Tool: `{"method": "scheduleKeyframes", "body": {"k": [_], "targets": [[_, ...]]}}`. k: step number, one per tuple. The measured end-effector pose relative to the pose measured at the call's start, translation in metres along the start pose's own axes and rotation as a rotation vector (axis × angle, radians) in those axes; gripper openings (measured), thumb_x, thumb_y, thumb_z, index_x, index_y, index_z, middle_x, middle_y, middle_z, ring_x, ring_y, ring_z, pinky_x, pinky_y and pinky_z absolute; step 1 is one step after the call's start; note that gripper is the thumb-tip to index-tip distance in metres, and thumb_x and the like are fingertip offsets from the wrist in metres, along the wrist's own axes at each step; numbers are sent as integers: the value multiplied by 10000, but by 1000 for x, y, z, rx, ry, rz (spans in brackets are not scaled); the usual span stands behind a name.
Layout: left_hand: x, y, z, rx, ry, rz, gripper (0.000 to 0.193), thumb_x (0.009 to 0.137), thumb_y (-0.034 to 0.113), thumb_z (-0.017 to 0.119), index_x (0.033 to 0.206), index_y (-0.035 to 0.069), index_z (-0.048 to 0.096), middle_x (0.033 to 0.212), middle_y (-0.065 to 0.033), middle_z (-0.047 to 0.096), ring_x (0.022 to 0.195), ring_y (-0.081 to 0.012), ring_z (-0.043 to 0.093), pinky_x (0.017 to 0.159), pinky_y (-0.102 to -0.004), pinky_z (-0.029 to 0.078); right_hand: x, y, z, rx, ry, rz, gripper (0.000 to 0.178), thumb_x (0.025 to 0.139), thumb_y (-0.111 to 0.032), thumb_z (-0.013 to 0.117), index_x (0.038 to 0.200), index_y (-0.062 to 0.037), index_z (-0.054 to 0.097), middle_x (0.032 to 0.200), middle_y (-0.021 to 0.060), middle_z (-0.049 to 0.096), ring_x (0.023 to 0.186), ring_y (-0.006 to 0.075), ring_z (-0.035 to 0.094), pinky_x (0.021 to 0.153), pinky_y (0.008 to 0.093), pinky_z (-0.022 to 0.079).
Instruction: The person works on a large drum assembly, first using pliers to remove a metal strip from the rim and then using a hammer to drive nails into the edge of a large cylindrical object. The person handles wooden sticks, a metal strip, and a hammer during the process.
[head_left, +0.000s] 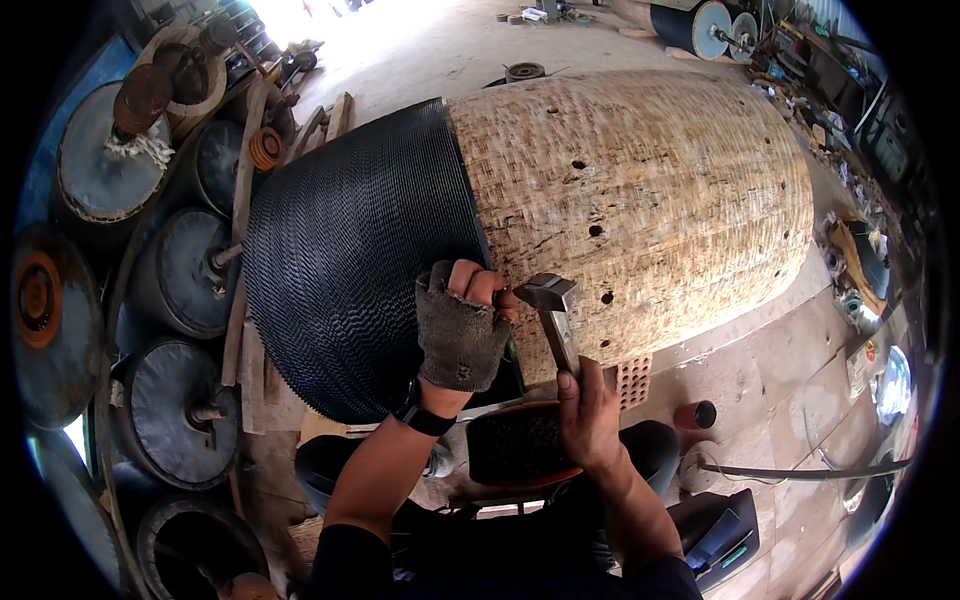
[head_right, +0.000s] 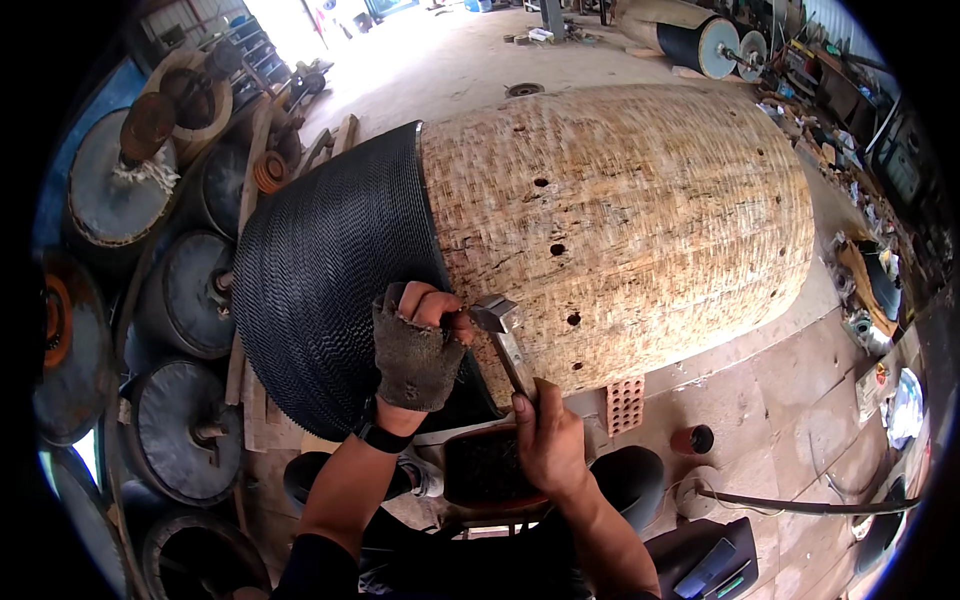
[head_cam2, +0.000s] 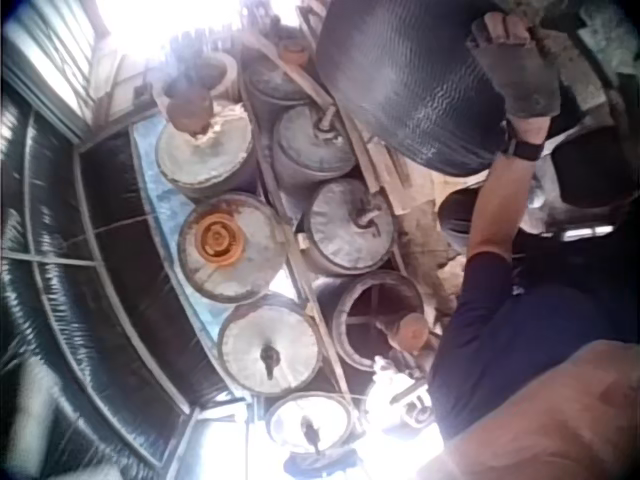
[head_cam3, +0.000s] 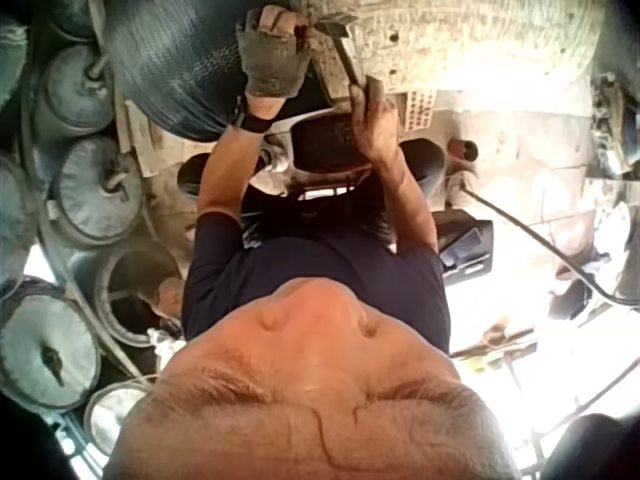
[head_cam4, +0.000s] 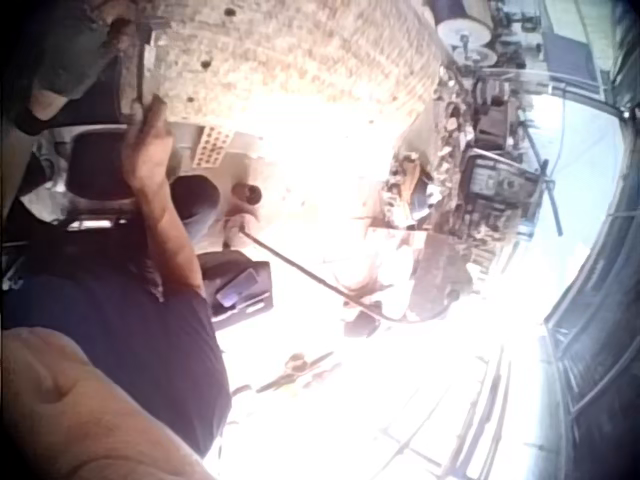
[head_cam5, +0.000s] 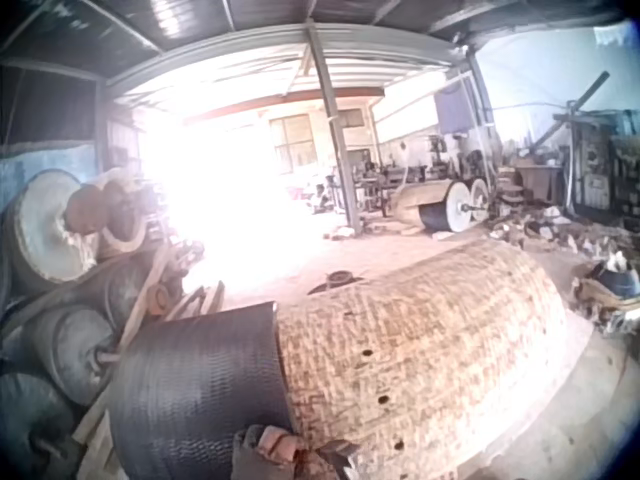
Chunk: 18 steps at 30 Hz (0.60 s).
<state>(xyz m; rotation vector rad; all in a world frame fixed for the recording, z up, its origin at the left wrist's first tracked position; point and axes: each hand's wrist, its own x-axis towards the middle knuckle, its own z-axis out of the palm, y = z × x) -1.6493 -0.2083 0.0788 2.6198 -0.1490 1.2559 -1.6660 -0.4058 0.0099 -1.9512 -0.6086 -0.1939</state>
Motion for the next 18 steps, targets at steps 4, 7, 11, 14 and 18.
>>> {"method": "scheduleKeyframes", "body": {"k": [4, 7, 11, 14, 18], "targets": [[-5, -1, 7, 43, 21, -22, 338, 644, 40, 732, 937, 114, 580, 850, -49, 541, 787, -274, 545, 716, -441, 418, 9, -9, -7, -93, -31, -42, 242, 974, -132, 594, 1141, 16, 499, 734, 251, 623, 635, 462, 626, 543, 505, 491], [-8, 0, 8, 62, 7, -35, 351, 645, 40, 727, 956, 109, 579, 878, -53, 544, 808, -281, 546, 721, -435, 421, 13, -12, -11, -166, -71, -16, 228, 974, -145, 595, 1104, 14, 498, 734, 249, 628, 625, 456, 626, 540, 511, 493], [-5, 0, 1, 23, 40, -66, 408, 674, 56, 742, 1055, 79, 600, 992, -87, 570, 877, -298, 564, 780, -434, 447, 14, -15, -9, -187, -84, 5, 216, 974, -163, 597, 1070, 3, 497, 737, 253, 631, 625, 456, 627, 539, 518, 492], [-13, 15, -17, -64, 43, -133, 488, 709, 84, 777, 1159, 34, 596, 1086, -126, 583, 951, -308, 584, 837, -430, 472, 8, -6, -5, -232, -100, 39, 232, 974, -144, 576, 1131, 16, 517, 753, 250, 629, 638, 452, 630, 547, 504, 491], [-69, 31, -37, -185, -4, -74, 569, 724, 102, 827, 1224, 0, 577, 1141, -157, 595, 1004, -319, 605, 829, -413, 513, 9, 1, -6, -167, 214, -334, 249, 968, -141, 566, 1141, 33, 527, 732, 242, 606, 636, 460, 619, 551, 506, 482]]}}
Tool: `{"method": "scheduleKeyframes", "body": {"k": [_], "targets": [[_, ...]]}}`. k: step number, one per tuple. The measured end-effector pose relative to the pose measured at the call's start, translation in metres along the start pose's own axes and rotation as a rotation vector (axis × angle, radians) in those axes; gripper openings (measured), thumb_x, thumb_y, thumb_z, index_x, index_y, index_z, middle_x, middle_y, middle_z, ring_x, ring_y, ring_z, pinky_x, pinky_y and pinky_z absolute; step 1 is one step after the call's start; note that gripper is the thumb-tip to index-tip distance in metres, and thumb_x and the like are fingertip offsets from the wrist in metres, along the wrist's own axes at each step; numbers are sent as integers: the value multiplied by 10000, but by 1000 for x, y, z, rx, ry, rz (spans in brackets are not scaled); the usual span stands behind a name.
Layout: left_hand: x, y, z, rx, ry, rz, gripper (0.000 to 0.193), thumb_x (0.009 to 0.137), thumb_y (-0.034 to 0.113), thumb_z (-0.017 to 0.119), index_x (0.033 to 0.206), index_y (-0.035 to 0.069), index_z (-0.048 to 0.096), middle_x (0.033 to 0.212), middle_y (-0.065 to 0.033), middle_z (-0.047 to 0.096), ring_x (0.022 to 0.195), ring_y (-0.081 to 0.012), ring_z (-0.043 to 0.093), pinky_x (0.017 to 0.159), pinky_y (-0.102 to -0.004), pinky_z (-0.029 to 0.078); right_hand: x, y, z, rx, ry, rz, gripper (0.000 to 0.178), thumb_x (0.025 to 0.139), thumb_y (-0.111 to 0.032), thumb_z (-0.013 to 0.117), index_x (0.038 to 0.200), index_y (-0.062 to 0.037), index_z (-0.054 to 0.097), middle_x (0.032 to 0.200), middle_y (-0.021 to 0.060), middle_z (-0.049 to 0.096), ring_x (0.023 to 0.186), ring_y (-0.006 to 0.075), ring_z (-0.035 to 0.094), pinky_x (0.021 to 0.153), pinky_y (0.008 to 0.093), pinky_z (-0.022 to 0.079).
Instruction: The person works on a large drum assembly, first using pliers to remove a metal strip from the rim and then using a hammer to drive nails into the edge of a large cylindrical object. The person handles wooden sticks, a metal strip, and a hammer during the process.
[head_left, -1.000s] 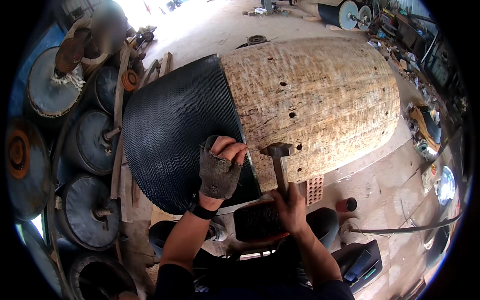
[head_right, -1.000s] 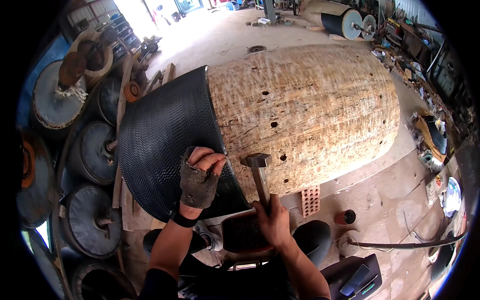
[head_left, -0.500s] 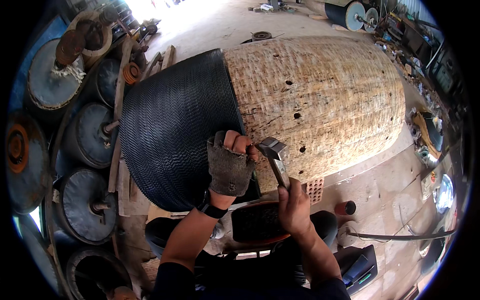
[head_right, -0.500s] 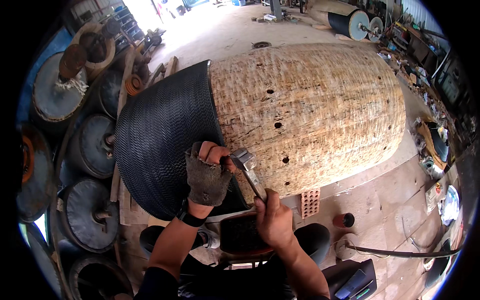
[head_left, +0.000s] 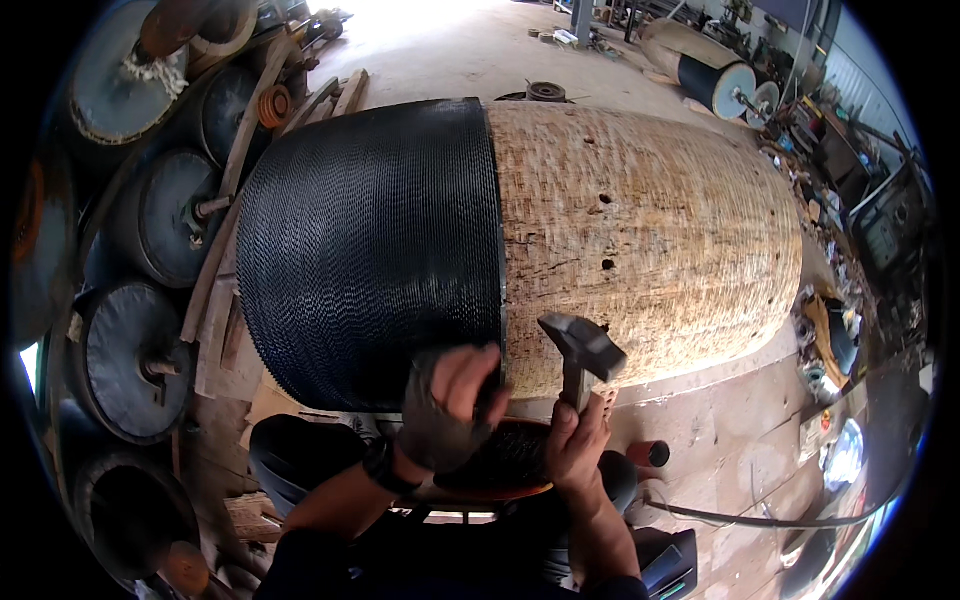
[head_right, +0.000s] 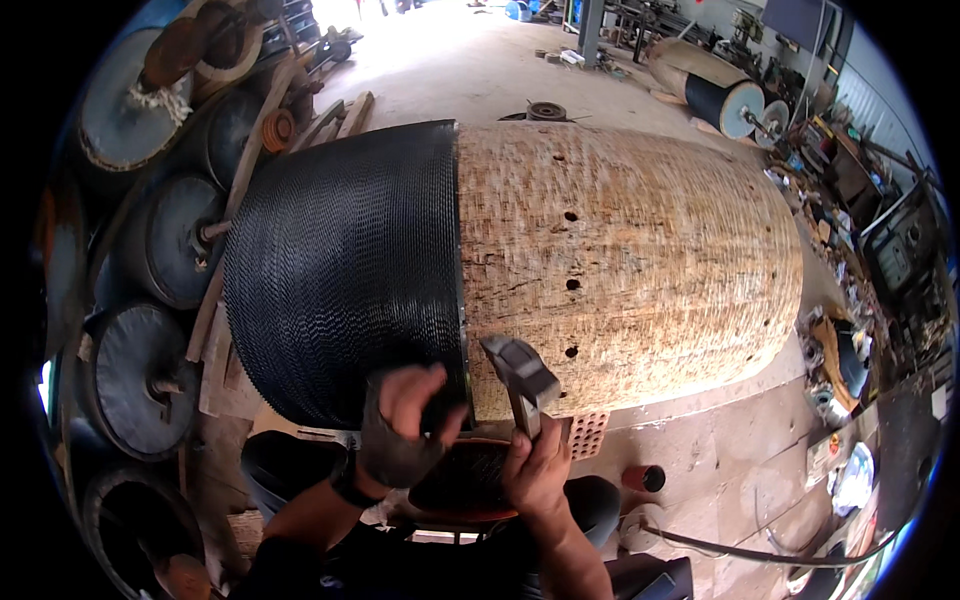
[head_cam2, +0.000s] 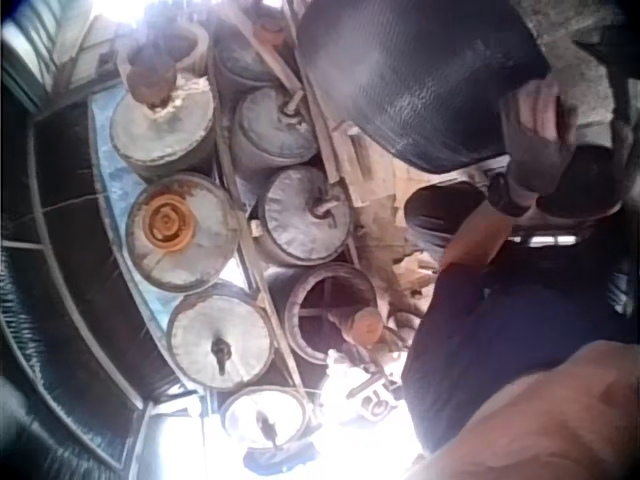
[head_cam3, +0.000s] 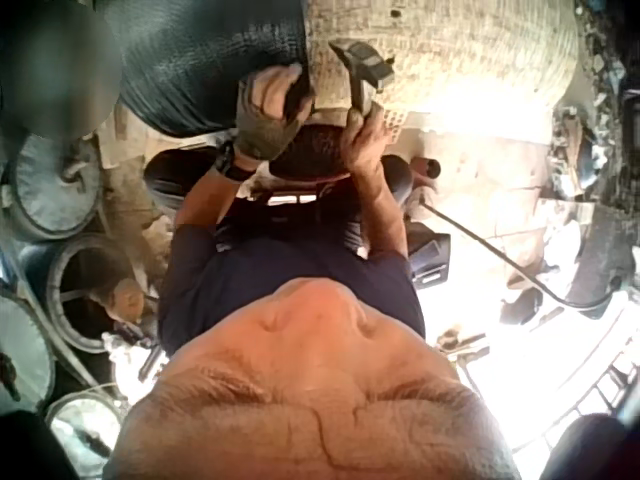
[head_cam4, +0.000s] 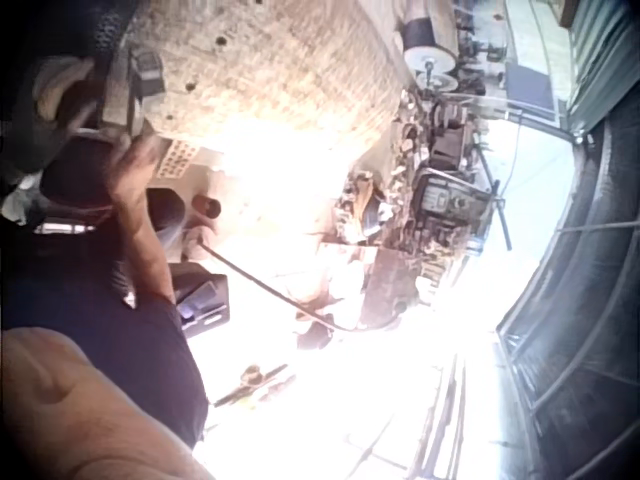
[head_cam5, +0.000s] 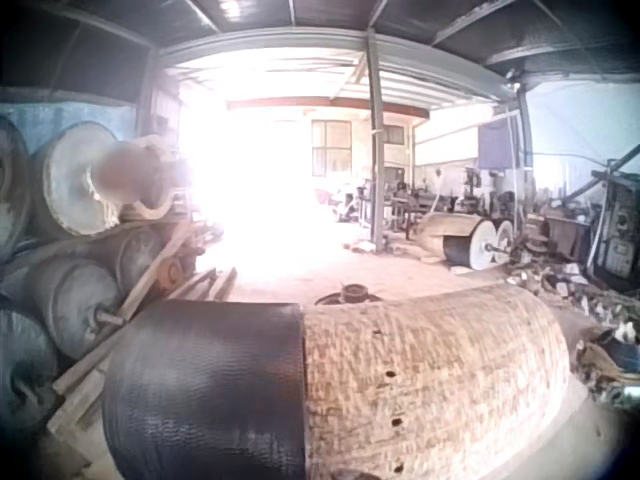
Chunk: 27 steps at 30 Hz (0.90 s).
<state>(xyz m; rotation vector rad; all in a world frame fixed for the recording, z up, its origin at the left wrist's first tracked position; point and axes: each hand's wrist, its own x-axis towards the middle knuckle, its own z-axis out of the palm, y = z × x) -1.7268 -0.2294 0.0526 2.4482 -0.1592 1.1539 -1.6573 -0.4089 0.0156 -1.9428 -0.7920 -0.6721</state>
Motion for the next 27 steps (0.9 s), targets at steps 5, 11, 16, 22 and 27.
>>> {"method": "scheduleKeyframes", "body": {"k": [5, 11, 16, 22, 27], "targets": [[-97, 11, 16, -95, -328, -23, 454, 790, 210, 784, 1157, 18, 599, 1032, -147, 614, 921, -332, 619, 793, -450, 522, -4, -1, 17, -4, -272, 309, 219, 1010, -206, 493, 984, 11, 507, 672, 200, 577, 558, 390, 573, 542, 455, 458], [-137, 19, 24, -212, -723, -85, 241, 843, 249, 691, 937, 30, 657, 980, -124, 612, 912, -314, 618, 801, -459, 523, -15, 0, 29, 51, -123, 248, 278, 1044, -234, 426, 924, 3, 506, 603, 64, 530, 531, 153, 529, 478, 330, 401], [-177, 10, 44, -92, -683, 72, 179, 893, 202, 616, 865, 39, 684, 959, -112, 641, 921, -284, 637, 820, -430, 533, -17, -11, 25, 233, -102, 351, 262, 1043, -213, 397, 929, -5, 509, 610, 27, 537, 513, 125, 522, 442, 329, 376], [-160, 20, 44, -124, -840, -12, 205, 915, 187, 563, 910, 29, 694, 953, -110, 652, 923, -269, 645, 824, -409, 537, -16, -2, 36, -104, -227, 378, 240, 1016, -195, 485, 903, 16, 505, 595, 162, 457, 532, 190, 524, 497, 398, 399], [-146, 19, 33, -72, -888, 45, 210, 883, 178, 586, 951, 3, 681, 959, -139, 645, 937, -306, 634, 848, -436, 525, -17, -33, 21, 409, 89, 464, 296, 1055, -274, 400, 853, -77, 490, 601, 2, 497, 501, 102, 447, 466, 257, 330]]}}
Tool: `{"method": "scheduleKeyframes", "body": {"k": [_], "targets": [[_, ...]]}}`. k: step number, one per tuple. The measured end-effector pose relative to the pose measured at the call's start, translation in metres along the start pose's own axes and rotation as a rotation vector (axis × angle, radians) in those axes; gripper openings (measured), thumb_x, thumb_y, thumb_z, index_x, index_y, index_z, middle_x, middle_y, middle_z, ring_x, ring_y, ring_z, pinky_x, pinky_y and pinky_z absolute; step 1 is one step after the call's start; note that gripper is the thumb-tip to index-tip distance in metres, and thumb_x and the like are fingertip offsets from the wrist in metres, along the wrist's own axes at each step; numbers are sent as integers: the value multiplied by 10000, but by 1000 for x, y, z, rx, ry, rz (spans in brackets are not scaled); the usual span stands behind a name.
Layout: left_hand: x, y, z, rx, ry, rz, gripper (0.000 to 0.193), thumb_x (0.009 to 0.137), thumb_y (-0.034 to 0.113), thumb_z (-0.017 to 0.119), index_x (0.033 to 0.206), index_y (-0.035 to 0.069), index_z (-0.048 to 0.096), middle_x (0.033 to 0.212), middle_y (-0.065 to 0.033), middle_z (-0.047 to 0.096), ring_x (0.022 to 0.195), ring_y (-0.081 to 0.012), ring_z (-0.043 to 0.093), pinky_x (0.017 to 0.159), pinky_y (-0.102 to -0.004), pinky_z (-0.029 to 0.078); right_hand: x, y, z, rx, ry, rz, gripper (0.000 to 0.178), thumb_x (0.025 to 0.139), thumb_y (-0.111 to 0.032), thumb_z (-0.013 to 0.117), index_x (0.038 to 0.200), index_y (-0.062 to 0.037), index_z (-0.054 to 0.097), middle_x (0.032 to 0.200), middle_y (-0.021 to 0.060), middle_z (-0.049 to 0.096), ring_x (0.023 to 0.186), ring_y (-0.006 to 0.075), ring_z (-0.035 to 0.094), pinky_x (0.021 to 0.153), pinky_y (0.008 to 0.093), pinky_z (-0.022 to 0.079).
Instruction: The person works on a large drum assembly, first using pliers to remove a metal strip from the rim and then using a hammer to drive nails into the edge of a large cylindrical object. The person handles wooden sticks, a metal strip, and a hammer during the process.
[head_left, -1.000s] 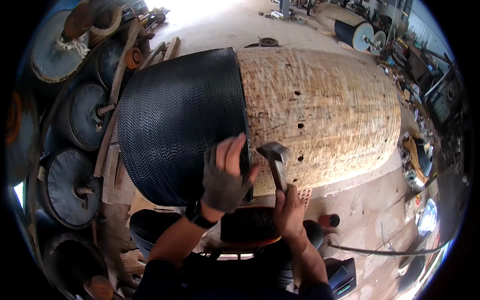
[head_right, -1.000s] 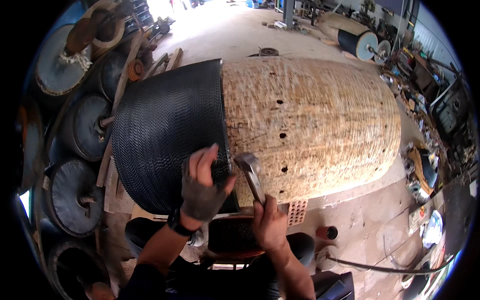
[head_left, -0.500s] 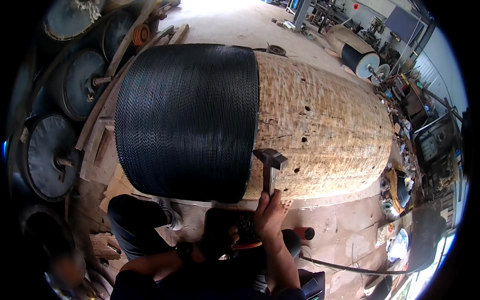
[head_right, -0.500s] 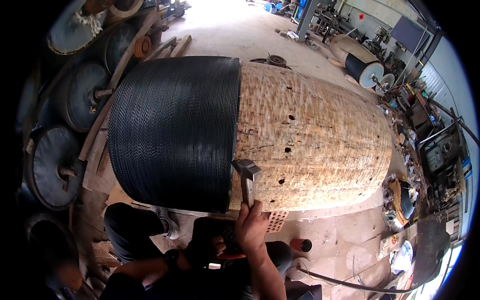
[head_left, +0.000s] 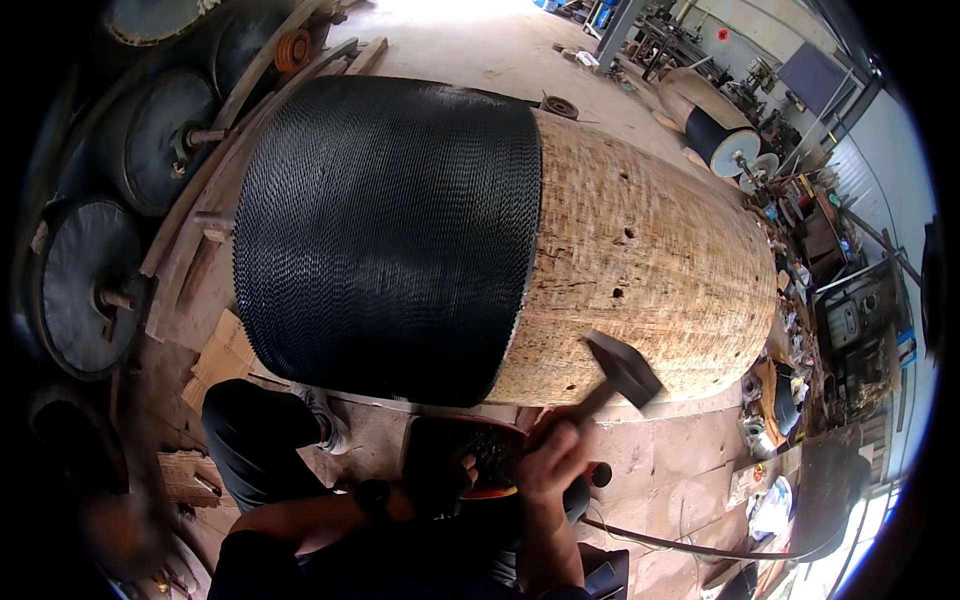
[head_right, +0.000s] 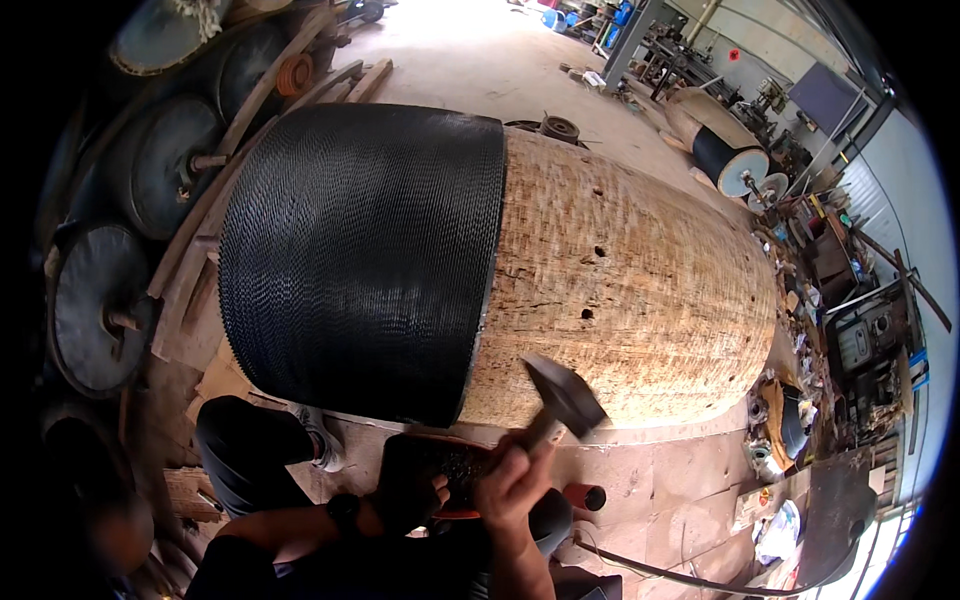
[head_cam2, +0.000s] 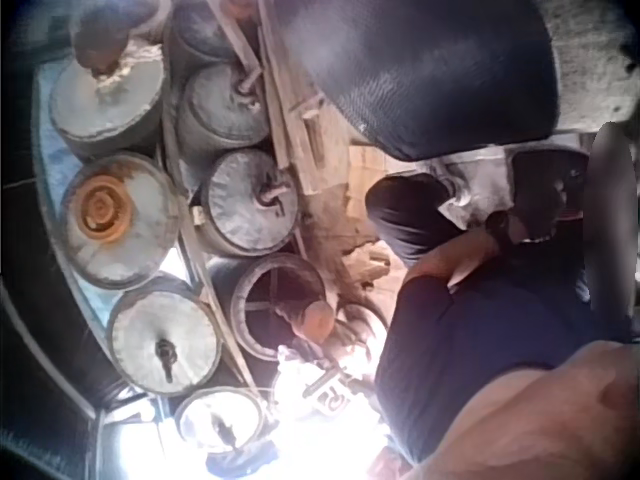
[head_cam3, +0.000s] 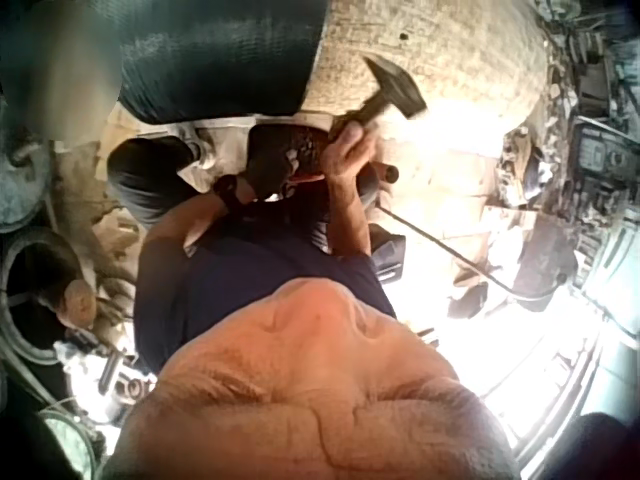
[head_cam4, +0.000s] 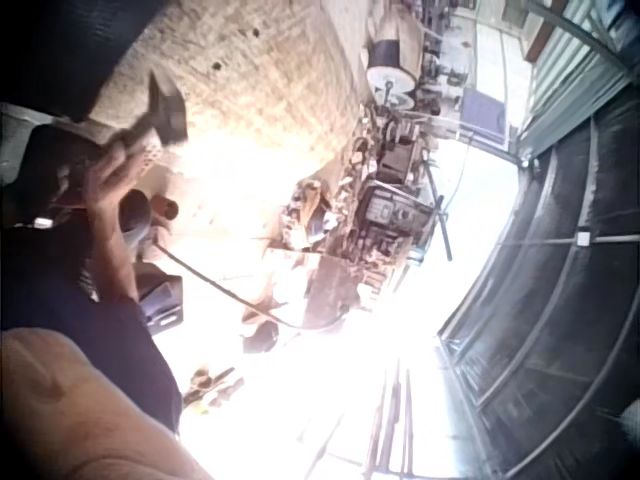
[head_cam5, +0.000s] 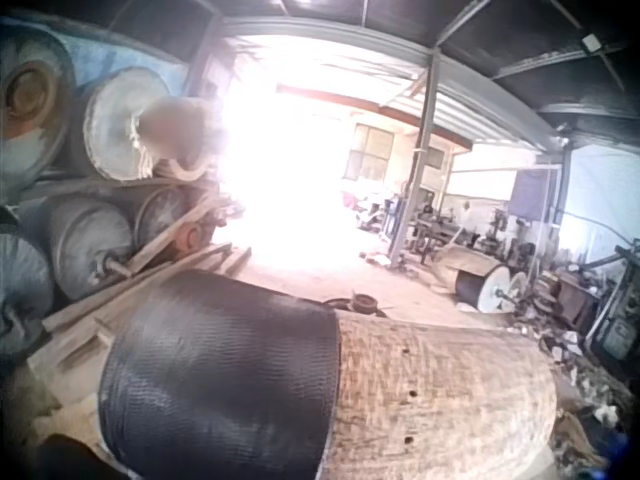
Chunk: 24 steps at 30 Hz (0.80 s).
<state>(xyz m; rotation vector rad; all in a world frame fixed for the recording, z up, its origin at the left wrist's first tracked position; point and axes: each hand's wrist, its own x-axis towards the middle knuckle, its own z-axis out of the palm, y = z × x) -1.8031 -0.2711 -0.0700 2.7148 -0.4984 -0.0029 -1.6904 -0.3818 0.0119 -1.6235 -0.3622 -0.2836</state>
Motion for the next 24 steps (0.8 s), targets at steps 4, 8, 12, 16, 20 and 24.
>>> {"method": "scheduleKeyframes", "body": {"k": [4, 8, 12, 16, 20, 24], "targets": [[1, 2, 4, -20, 66, 10, 228, 859, 160, 596, 973, -20, 677, 963, -178, 635, 957, -339, 621, 870, -462, 515, 7, 25, 0, -381, -54, -115, 260, 1039, -257, 455, 910, -35, 497, 574, 73, 453, 465, 231, 456, 470, 348, 376], [3, -1, 14, -53, 226, 12, 161, 853, 157, 596, 861, 3, 644, 882, -155, 604, 903, -323, 609, 819, -469, 507, 4, 16, -5, -507, -161, -167, 209, 1006, -184, 469, 920, 6, 485, 614, 130, 478, 463, 283, 460, 479, 383, 393], [-3, -1, 16, 1, 422, 32, 163, 898, 151, 588, 815, 15, 620, 832, -135, 584, 866, -318, 599, 787, -473, 504, 0, 13, -5, -62, 53, -235, 231, 1019, -193, 436, 875, -28, 508, 612, 29, 489, 496, 110, 451, 462, 245, 343], [1, 1, 7, -190, 540, 9, 167, 926, 152, 574, 934, 0, 641, 940, -159, 627, 921, -334, 623, 815, -483, 515, 10, 28, 2, -676, -127, -46, 307, 1034, -274, 466, 886, -10, 517, 550, 169, 415, 553, 194, 564, 506, 436, 450], [3, -10, -38, -153, 603, 125, 261, 932, 155, 570, 1125, 1, 652, 1082, -150, 663, 1008, -299, 657, 866, -452, 543, -5, 26, -9, -390, -26, -48, 364, 1047, -352, 438, 907, -33, 540, 615, 26, 485, 571, 123, 469, 497, 319, 377], [18, -23, -32, -13, 390, 186, 282, 880, 213, 628, 1106, 44, 625, 1075, -79, 641, 956, -228, 643, 861, -368, 536, 16, 34, -6, -811, -98, -418, 318, 1067, -267, 398, 1025, 11, 547, 713, 145, 577, 615, 323, 558, 530, 407, 439]]}}
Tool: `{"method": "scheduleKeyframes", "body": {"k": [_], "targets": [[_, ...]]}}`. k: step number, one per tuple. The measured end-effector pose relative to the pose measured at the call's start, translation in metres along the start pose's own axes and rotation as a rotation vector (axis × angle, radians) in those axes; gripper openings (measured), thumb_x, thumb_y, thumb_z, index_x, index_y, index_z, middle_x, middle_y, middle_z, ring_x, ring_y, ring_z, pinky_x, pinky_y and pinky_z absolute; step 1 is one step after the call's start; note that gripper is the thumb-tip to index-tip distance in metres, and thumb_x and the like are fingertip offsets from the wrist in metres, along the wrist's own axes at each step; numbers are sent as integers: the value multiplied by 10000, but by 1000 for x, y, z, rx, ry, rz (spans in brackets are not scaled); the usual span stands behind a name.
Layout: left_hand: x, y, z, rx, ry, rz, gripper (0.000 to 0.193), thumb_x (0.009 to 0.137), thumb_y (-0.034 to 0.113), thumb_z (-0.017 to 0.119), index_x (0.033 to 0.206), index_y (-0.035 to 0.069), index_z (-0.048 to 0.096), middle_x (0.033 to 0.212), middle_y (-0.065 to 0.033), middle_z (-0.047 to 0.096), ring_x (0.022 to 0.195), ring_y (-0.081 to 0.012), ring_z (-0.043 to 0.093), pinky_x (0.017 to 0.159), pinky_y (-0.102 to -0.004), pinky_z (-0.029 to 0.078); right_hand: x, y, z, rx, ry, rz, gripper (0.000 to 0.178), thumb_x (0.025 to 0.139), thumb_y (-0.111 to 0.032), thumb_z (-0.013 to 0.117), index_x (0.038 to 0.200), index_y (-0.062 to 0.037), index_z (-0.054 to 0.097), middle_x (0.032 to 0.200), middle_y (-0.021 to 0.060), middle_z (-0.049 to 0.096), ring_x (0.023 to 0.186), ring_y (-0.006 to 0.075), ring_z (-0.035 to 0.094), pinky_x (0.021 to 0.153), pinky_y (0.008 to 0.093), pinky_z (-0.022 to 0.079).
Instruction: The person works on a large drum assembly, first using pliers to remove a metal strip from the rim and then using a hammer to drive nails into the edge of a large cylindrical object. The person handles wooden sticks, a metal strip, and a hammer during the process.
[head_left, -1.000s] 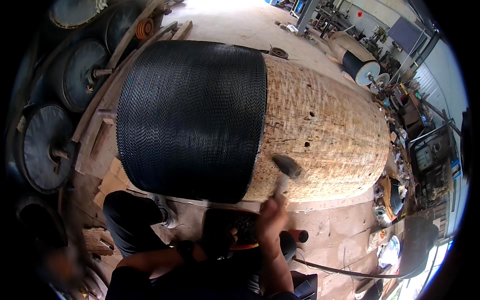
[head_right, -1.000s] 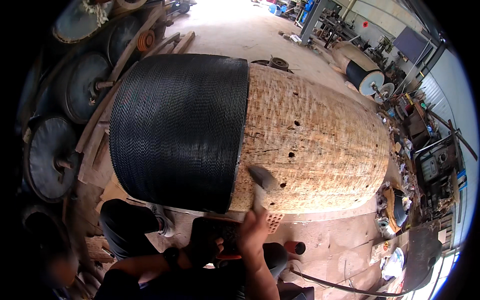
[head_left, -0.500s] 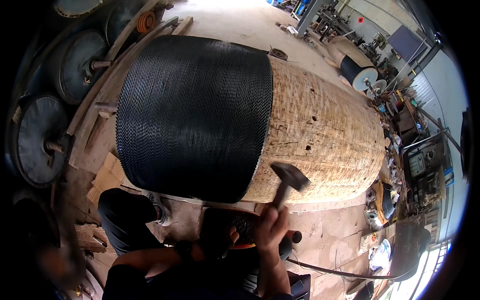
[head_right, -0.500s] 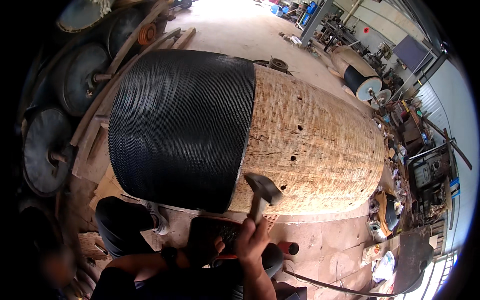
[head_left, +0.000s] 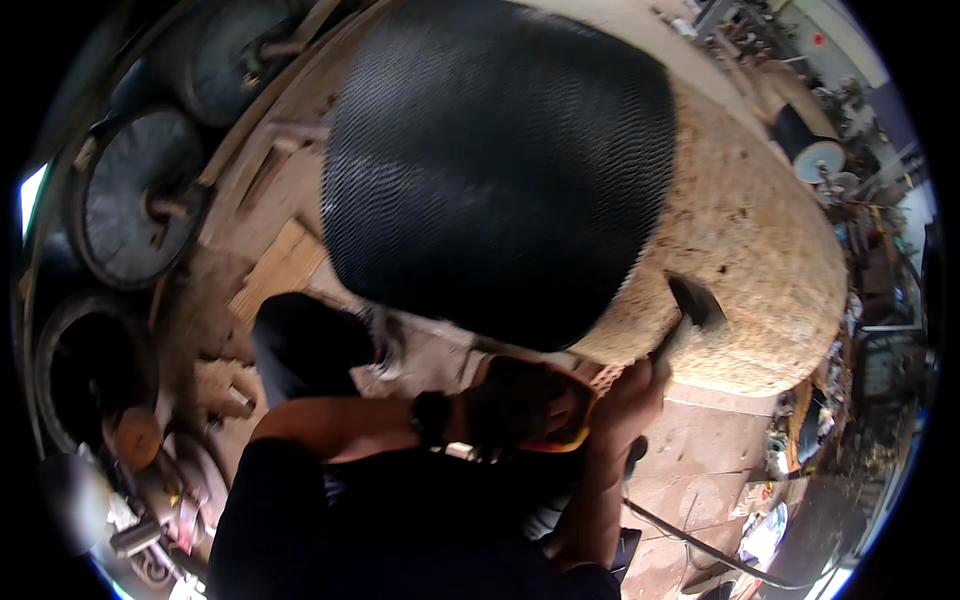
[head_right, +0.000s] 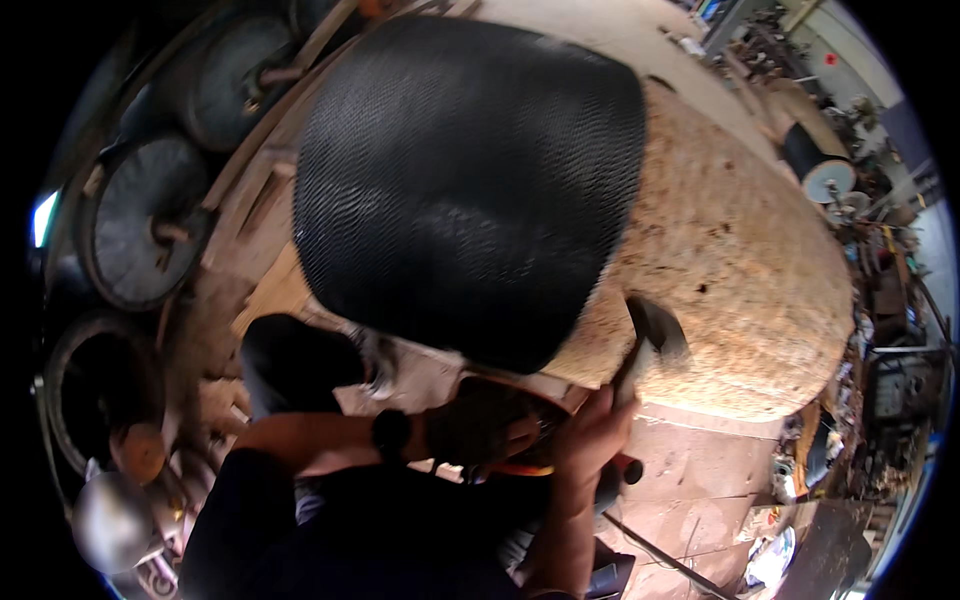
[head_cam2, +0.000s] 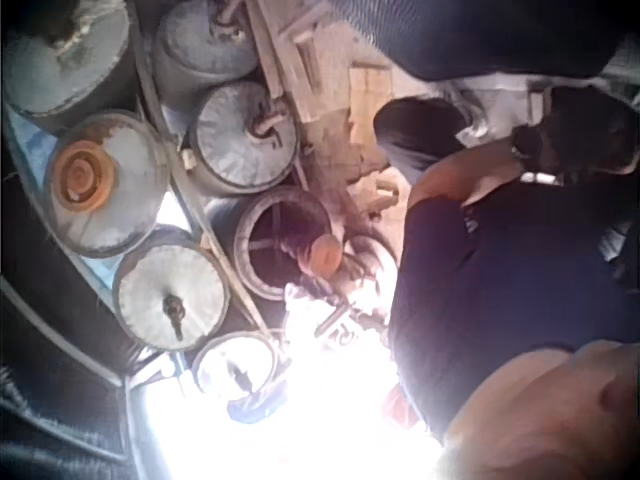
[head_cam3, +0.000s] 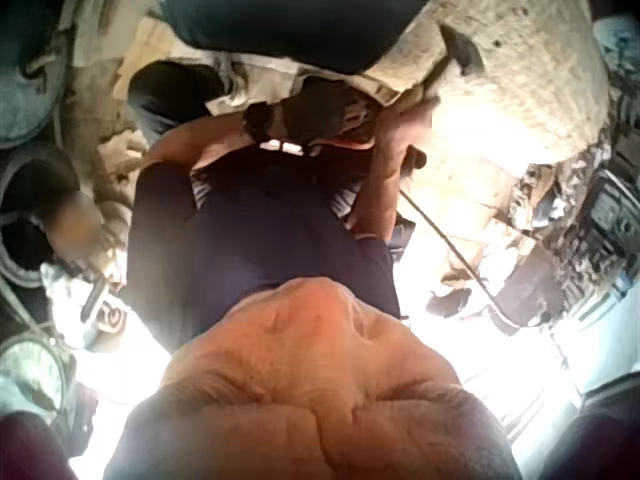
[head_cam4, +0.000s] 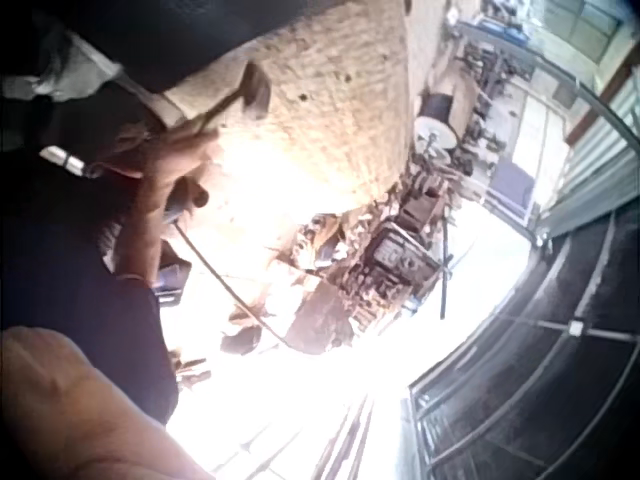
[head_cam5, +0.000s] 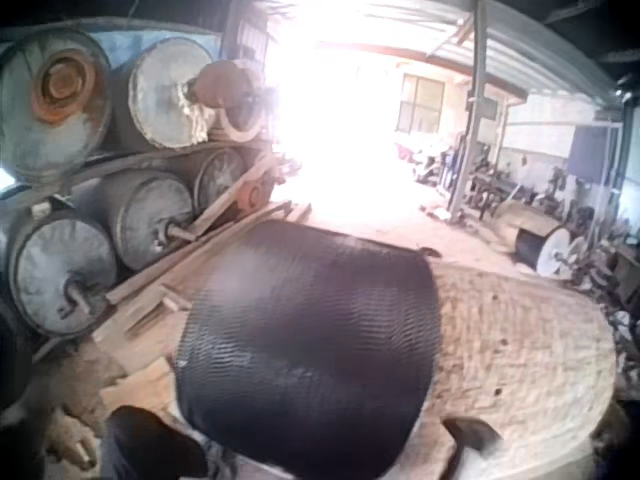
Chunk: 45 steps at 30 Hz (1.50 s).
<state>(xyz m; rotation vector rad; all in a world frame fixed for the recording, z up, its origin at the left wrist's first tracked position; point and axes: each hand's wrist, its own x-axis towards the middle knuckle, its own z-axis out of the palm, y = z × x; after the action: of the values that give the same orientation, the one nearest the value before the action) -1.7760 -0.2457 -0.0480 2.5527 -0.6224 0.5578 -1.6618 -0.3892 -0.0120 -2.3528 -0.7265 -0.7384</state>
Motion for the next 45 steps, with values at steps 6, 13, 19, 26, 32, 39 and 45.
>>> {"method": "scheduleKeyframes", "body": {"k": [6, 13, 19, 26, 32, 39, 45], "targets": [[9, -1, -27, 359, -64, 206, 285, 846, 239, 645, 1080, 75, 648, 986, -25, 630, 950, -199, 639, 828, -396, 531, -11, 0, -14, 404, -190, 549, 360, 1054, -307, 492, 935, 26, 565, 628, 185, 564, 521, 256, 521, 498, 383, 393], [-9, 2, -6, 232, -233, 207, 246, 806, 244, 645, 969, 60, 642, 924, -26, 601, 904, -199, 612, 806, -403, 514, -50, 26, -52, 149, -246, 87, 228, 963, -198, 651, 1002, 26, 631, 668, 127, 573, 572, 217, 518, 558, 346, 445], [-53, 16, -7, -26, -102, 27, 162, 846, 214, 627, 899, 62, 615, 873, -71, 568, 859, -237, 591, 775, -378, 498, -69, 29, -63, 144, -427, 29, 300, 783, -116, 818, 1009, -21, 646, 822, 150, 639, 678, 327, 623, 635, 414, 483], [-175, 47, -107, 131, 130, -548, 130, 886, 193, 691, 935, 75, 667, 881, -106, 614, 865, -338, 607, 772, -407, 502, -72, -3, -65, 32, -473, -152, 280, 807, -140, 767, 1016, -22, 622, 972, 161, 619, 879, 374, 611, 811, 470, 468], [-319, 116, -151, 253, 323, -1166, 249, 824, 120, 765, 736, 68, 538, 634, -101, 507, 615, -322, 548, 594, -416, 437, -83, -48, -72, 443, -703, -230, 124, 831, -19, 738, 890, -4, 631, 969, 165, 606, 852, 338, 616, 732, 397, 504], [-489, 265, -60, -1015, -893, -1460, 418, 876, 302, 716, 1227, 94, 622, 1119, -49, 692, 1026, -180, 620, 941, -341, 474, -116, -98, -57, 1022, -1405, 359, 232, 903, -142, 706, 1087, -6, 669, 1065, 157, 646, 963, 291, 662, 849, 360, 530], [-458, 308, -29, -1325, -1015, -1665, 416, 877, 298, 718, 1221, 82, 631, 1120, -55, 695, 1021, -179, 626, 930, -342, 481, -116, -103, -45, 1408, -1543, 1112, 378, 999, -288, 575, 1200, 30, 612, 1069, 166, 658, 981, 264, 664, 926, 386, 512]]}}
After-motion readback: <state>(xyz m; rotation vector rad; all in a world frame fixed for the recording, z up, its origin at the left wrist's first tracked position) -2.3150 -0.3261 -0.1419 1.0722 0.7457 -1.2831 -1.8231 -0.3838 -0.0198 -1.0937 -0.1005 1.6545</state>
